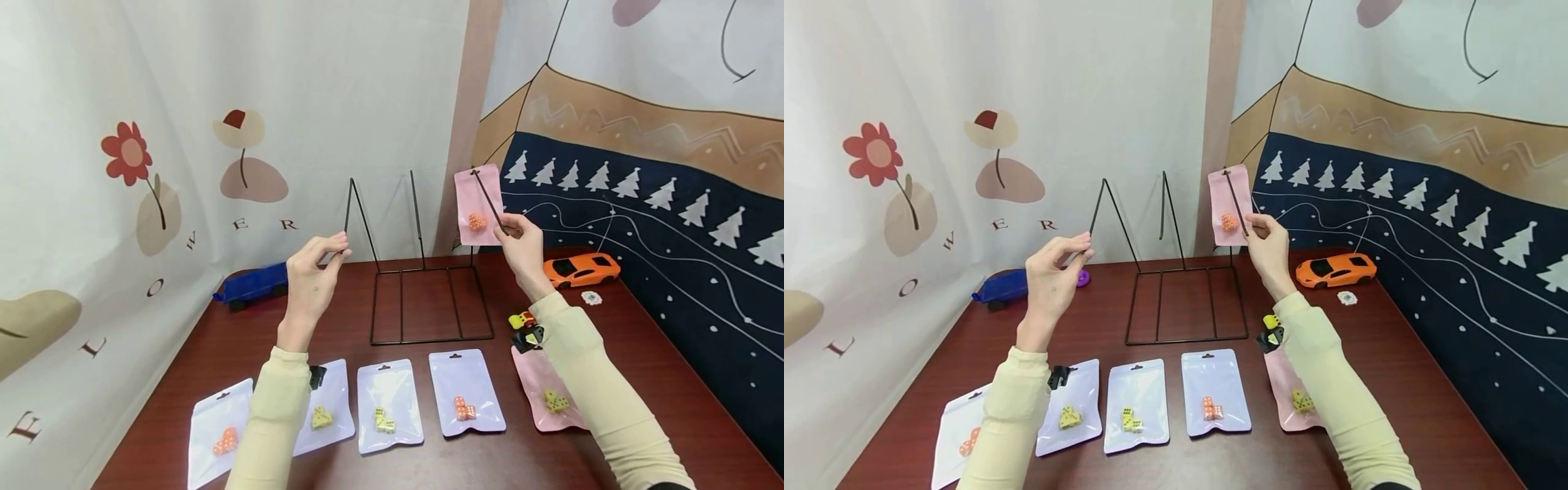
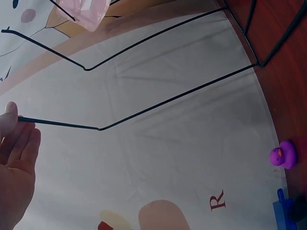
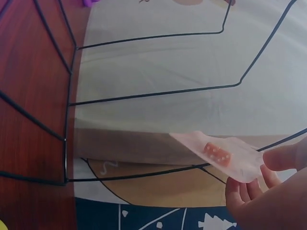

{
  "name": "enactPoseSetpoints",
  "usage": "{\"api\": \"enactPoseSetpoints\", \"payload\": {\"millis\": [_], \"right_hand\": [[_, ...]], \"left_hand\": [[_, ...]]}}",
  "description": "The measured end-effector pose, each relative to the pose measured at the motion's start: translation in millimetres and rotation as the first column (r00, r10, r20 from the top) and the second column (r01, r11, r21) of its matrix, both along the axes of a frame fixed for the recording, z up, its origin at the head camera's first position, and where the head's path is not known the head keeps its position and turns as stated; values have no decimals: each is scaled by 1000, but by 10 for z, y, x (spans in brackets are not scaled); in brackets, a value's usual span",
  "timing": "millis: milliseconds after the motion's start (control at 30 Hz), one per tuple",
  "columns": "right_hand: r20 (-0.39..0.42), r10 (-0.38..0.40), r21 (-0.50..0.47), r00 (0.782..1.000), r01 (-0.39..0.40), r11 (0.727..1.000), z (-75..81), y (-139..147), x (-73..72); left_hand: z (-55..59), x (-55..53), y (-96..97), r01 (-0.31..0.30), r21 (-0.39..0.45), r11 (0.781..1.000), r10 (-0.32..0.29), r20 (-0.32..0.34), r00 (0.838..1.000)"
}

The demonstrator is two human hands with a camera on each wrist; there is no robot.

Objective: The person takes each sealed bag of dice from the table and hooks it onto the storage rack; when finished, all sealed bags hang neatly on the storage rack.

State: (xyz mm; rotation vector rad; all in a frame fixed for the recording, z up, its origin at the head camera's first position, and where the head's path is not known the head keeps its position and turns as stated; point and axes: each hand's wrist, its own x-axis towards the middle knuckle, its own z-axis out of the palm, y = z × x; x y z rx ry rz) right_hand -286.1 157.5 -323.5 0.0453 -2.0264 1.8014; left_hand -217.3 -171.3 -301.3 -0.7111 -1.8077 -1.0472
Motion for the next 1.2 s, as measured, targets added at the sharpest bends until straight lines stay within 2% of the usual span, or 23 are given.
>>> {"api": "enactPoseSetpoints", "payload": {"millis": [100, 333, 667, 1000, 1200], "right_hand": [[-35, -2, -8, 999, 2, 1000, -3, 26, 4], [-114, -47, -26, 992, 44, 999, 78, 148, 117], [-127, -75, -85, 989, 64, 994, 131, 298, 408], [-167, 18, -114, 986, -38, 993, 188, 320, 741], [-187, 60, 19, 981, -57, 998, 263, 395, 902]], "left_hand": [[-15, -1, -2, 2, 4, 1000, -2, -3, 1000], [-47, -6, -2, 7, 9, 1000, -7, -2, 1000], [-49, -13, -9, -1, 20, 1000, 1, -2, 1000], [-46, -20, 14, 6, 41, 999, -5, -8, 1000], [-64, -11, 21, 1, 85, 996, -1, -1, 1000]]}}
